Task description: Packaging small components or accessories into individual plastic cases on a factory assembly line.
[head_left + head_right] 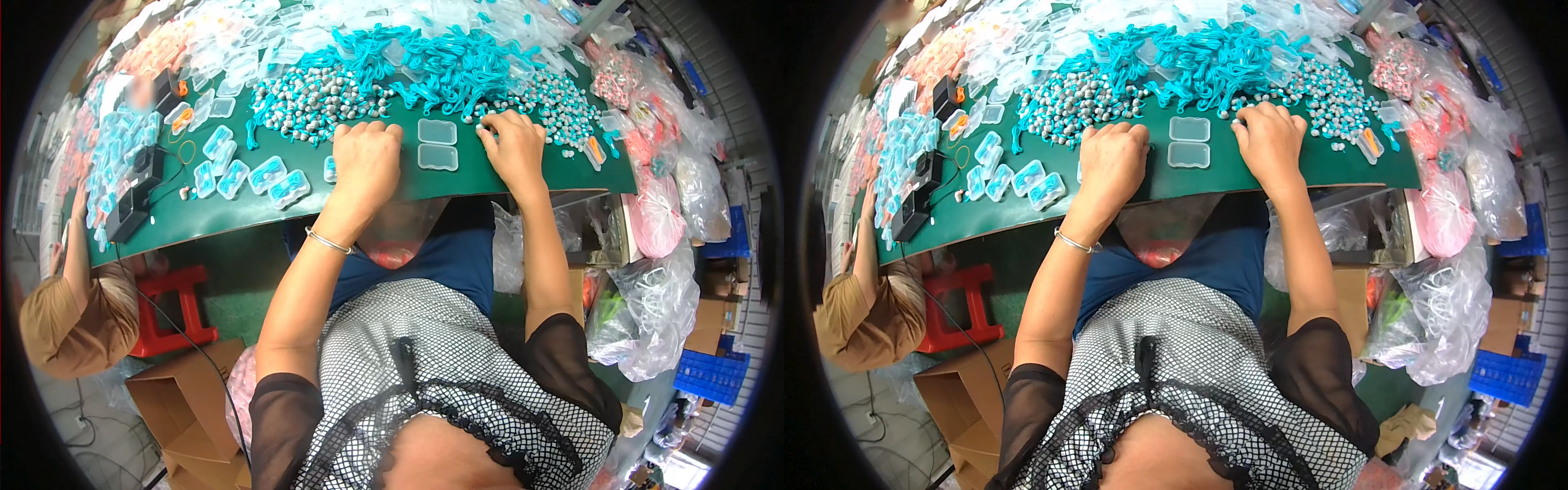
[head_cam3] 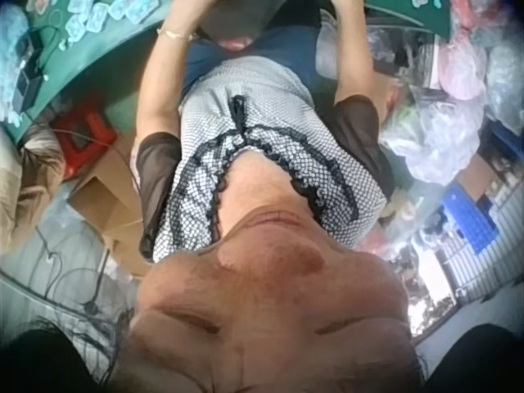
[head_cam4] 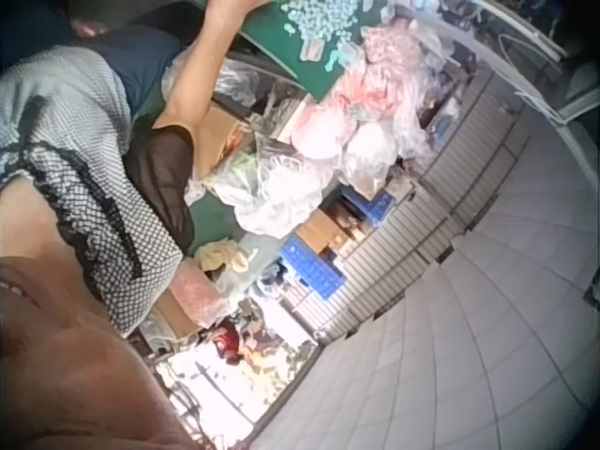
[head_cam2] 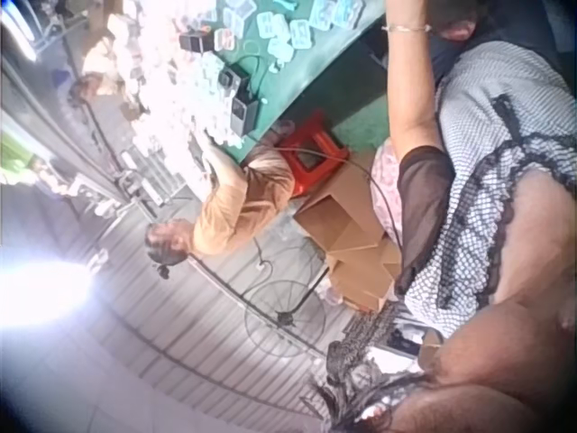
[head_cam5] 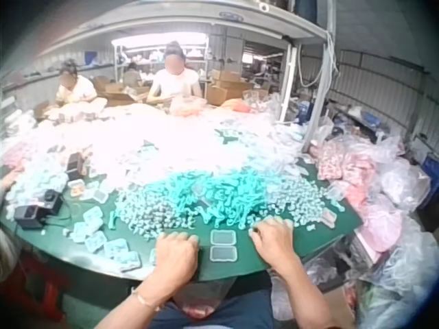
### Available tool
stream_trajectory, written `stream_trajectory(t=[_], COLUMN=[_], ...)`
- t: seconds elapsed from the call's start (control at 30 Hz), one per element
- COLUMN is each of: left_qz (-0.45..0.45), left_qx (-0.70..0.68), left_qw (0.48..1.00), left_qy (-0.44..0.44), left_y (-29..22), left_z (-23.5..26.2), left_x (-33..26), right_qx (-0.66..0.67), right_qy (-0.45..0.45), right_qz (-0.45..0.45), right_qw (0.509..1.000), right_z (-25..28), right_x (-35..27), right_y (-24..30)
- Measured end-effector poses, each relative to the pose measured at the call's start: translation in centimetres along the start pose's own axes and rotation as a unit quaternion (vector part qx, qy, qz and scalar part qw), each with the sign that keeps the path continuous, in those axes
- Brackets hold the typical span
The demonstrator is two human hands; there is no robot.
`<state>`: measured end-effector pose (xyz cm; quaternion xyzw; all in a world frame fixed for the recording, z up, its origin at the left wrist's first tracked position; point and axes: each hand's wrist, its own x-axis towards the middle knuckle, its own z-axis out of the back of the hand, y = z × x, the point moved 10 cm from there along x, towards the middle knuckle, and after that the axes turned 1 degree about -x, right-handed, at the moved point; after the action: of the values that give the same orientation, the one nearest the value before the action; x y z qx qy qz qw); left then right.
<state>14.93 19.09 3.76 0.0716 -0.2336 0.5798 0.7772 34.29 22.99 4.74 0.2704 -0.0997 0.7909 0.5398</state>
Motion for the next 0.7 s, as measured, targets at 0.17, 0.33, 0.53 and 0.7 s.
stream_trajectory(t=[0.17,0.33,0.53,0.7], left_qz=[0.013,0.015,0.014,0.082], left_qx=[-0.034,-0.056,-0.126,-0.369], left_qw=[0.999,0.998,0.991,0.926], left_qy=[-0.017,-0.035,-0.034,-0.017], left_y=[0.3,0.9,0.3,-0.7], left_z=[-0.3,0.0,0.3,-0.4], left_x=[0.2,0.3,0.7,0.0], right_qx=[-0.099,0.022,0.149,0.137], right_qy=[-0.019,-0.006,0.042,0.082], right_qz=[0.068,0.094,0.185,0.241], right_qw=[0.993,0.995,0.971,0.957], right_z=[-0.1,1.6,2.2,1.2], right_x=[1.1,0.0,-1.4,-1.3], right_y=[1.7,3.2,6.8,7.9])
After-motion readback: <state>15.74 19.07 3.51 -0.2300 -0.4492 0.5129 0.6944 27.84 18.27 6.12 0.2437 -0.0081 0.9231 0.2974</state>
